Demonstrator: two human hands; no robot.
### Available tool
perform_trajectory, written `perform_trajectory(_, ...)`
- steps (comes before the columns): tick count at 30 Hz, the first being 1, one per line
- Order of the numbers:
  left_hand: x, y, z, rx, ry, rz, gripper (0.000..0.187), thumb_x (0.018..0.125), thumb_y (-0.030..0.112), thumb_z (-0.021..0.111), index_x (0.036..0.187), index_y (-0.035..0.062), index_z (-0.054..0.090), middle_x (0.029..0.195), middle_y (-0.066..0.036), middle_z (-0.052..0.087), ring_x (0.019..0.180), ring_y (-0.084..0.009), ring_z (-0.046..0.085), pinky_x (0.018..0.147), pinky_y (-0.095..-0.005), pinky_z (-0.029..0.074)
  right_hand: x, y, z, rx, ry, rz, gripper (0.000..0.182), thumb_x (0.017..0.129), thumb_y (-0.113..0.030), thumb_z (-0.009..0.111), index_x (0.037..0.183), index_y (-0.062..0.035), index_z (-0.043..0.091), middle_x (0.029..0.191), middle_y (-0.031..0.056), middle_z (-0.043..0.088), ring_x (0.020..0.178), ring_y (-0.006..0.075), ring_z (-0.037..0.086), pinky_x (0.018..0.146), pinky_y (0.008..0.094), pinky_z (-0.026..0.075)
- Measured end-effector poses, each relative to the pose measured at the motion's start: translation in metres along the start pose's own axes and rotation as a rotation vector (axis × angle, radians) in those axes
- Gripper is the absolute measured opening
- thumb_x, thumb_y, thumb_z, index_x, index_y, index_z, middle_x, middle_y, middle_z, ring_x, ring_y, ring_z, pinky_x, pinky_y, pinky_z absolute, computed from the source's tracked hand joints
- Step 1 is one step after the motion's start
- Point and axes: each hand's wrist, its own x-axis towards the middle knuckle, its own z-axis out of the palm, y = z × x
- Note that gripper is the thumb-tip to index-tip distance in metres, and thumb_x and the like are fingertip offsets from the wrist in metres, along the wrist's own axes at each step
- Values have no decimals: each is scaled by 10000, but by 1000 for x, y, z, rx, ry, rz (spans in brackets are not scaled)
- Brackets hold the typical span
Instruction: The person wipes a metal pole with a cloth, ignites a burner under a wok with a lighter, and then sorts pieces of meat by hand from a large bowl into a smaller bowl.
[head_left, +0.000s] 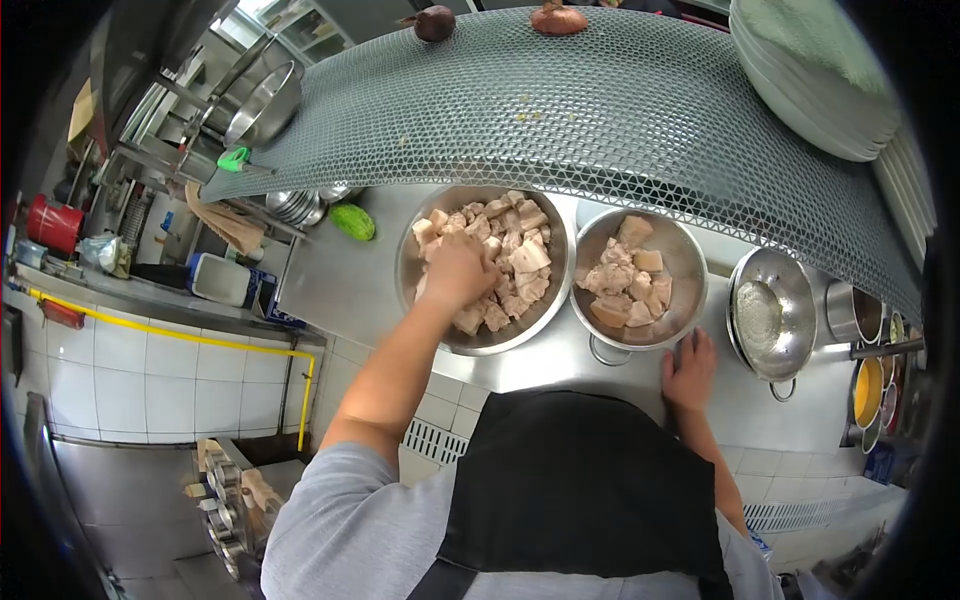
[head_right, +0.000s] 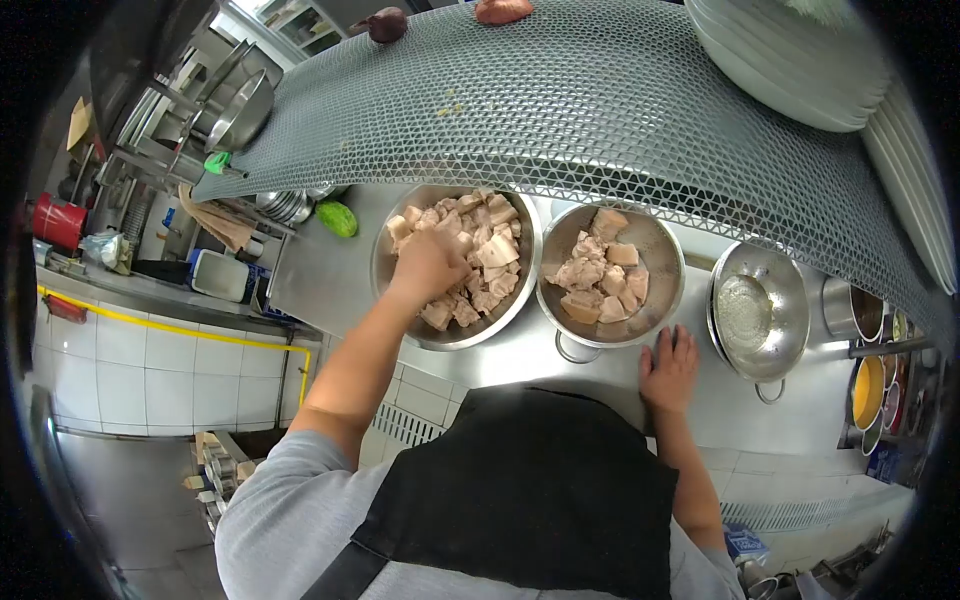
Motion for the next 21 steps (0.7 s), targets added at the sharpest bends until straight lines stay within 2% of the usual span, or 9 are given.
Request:
perform_trajectory(4, -18, -1, 1, -74, 211, 189, 265, 836, 296, 698, 932, 50, 674, 967, -149, 680, 959, -332, 637, 880, -419, 495, -1, 0, 2, 3, 1, 18, 489, 878, -289, 636, 1279, -17, 568, 1375, 209, 477, 1259, 447, 438, 1065, 539, 345)
perform_trajectory(6, -17, -6, -11, -450, 139, -141, 249, 845, 251, 727, 924, 29, 644, 872, -117, 680, 822, -289, 657, 781, -388, 525, -1, -4, -3, 3, -6, 30, 490, 877, -289, 637, 1278, -15, 571, 1377, 210, 477, 1260, 446, 438, 1065, 539, 343)
perform_trajectory(10, 0, -30, -34, -718, 141, -47, 266, 854, 234, 742, 958, 12, 638, 835, -79, 682, 758, -203, 646, 713, -340, 526, 0, -2, -1, 2, 4, 2, 487, 877, -291, 637, 1269, -9, 579, 1383, 213, 477, 1257, 444, 442, 1064, 537, 345)
perform_trajectory(12, 1, -27, -49, -988, 247, -23, 259, 863, 206, 739, 999, 4, 650, 868, -63, 686, 786, -135, 621, 718, -289, 513, 0, -1, 0, 4, 9, 1, 488, 876, -292, 637, 1268, -7, 580, 1382, 214, 477, 1255, 446, 445, 1064, 537, 347)
perform_trajectory(14, -9, -23, -70, -941, 272, -115, 260, 875, 183, 717, 1051, 1, 658, 883, -82, 689, 784, -144, 624, 728, -286, 515, 0, -2, 1, 6, 13, 4, 489, 876, -294, 637, 1267, -6, 580, 1381, 215, 478, 1252, 447, 448, 1064, 536, 349)
perform_trajectory(16, -13, -26, -80, -628, 120, -241, 354, 825, 261, 763, 1057, 17, 655, 933, -104, 690, 830, -207, 650, 766, -333, 517, 2, -1, -1, 21, -14, 17, 494, 874, -294, 639, 1269, -4, 578, 1379, 217, 479, 1250, 456, 449, 1067, 537, 352)
perform_trajectory(17, -11, -31, -68, -627, 123, -241, 354, 825, 261, 763, 1057, 17, 655, 933, -104, 690, 830, -207, 650, 766, -333, 517, 2, -1, -1, 22, -12, 16, 494, 874, -294, 639, 1269, -4, 578, 1379, 217, 479, 1250, 456, 449, 1067, 537, 352)
perform_trajectory(19, -8, -41, -29, -300, -92, -137, 410, 788, 279, 778, 1075, 20, 643, 955, -138, 687, 881, -269, 662, 812, -378, 519, 1, -2, 0, 6, -4, 16, 493, 876, -289, 638, 1272, -3, 576, 1376, 219, 479, 1253, 463, 446, 1071, 538, 352)
perform_trajectory(21, -24, -17, -12, -145, 30, -41, 420, 783, 275, 778, 1081, 17, 634, 970, -146, 684, 911, -283, 662, 830, -389, 516, 0, -2, 1, 8, -5, 20, 493, 878, -288, 635, 1276, -3, 572, 1377, 219, 478, 1254, 464, 446, 1072, 539, 352)
